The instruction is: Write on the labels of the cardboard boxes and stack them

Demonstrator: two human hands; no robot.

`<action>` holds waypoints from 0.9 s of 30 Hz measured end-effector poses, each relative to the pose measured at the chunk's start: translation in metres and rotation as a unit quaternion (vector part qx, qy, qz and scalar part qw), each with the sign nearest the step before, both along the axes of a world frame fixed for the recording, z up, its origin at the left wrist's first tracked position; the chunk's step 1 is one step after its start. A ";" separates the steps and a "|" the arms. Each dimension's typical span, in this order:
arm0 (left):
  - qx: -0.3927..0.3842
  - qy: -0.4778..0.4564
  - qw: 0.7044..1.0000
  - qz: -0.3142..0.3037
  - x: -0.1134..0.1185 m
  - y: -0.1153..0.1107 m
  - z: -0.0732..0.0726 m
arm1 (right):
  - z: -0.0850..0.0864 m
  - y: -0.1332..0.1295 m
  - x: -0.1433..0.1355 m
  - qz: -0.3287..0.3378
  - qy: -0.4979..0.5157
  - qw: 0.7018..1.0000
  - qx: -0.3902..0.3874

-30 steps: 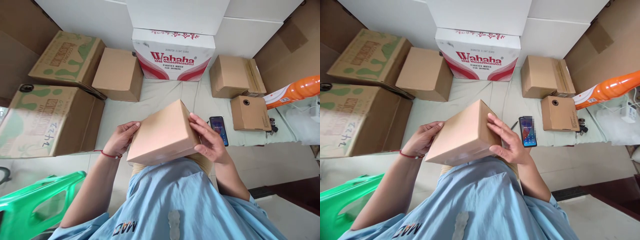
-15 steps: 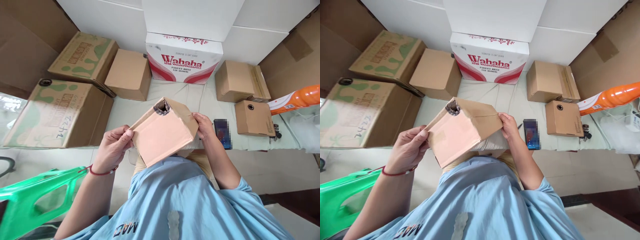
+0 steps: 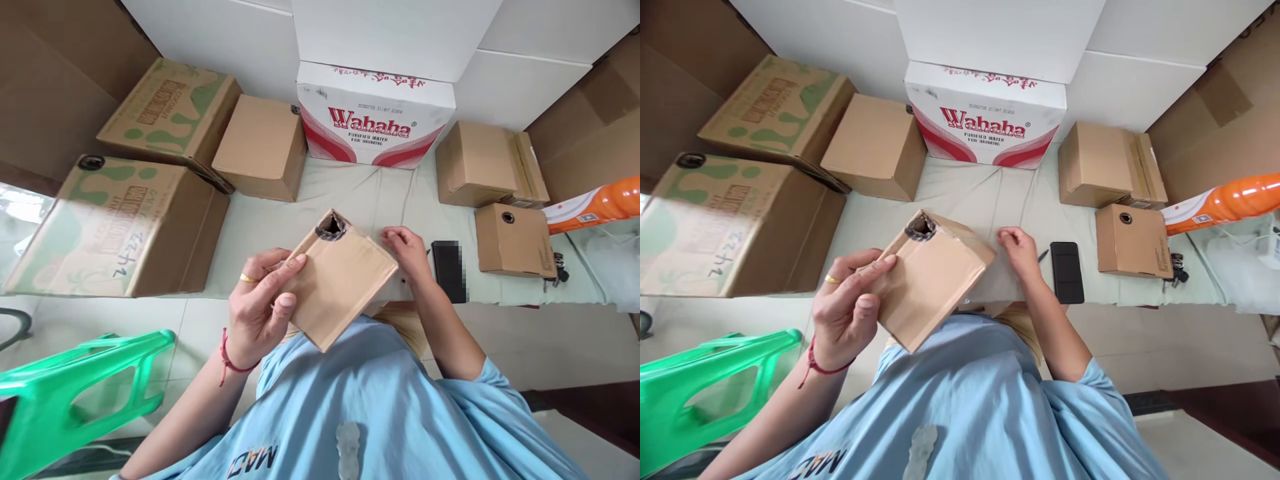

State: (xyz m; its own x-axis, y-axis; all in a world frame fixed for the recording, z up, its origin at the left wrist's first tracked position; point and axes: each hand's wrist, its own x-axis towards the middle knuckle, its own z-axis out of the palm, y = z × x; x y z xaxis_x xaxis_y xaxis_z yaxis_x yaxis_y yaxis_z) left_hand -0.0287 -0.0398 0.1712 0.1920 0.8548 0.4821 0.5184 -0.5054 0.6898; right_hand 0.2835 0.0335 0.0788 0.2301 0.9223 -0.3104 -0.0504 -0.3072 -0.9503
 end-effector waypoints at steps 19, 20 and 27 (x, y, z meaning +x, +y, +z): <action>0.130 0.128 0.970 -0.158 0.043 0.013 -0.006 | 0.047 0.000 0.082 0.489 -0.624 0.607 -0.051; 0.131 0.121 0.970 -0.166 0.043 0.014 -0.007 | 0.051 0.003 0.084 0.488 -0.626 0.606 -0.049; 0.246 0.033 0.964 -0.100 0.059 0.025 -0.049 | 0.116 0.003 0.094 0.047 -0.387 0.902 0.186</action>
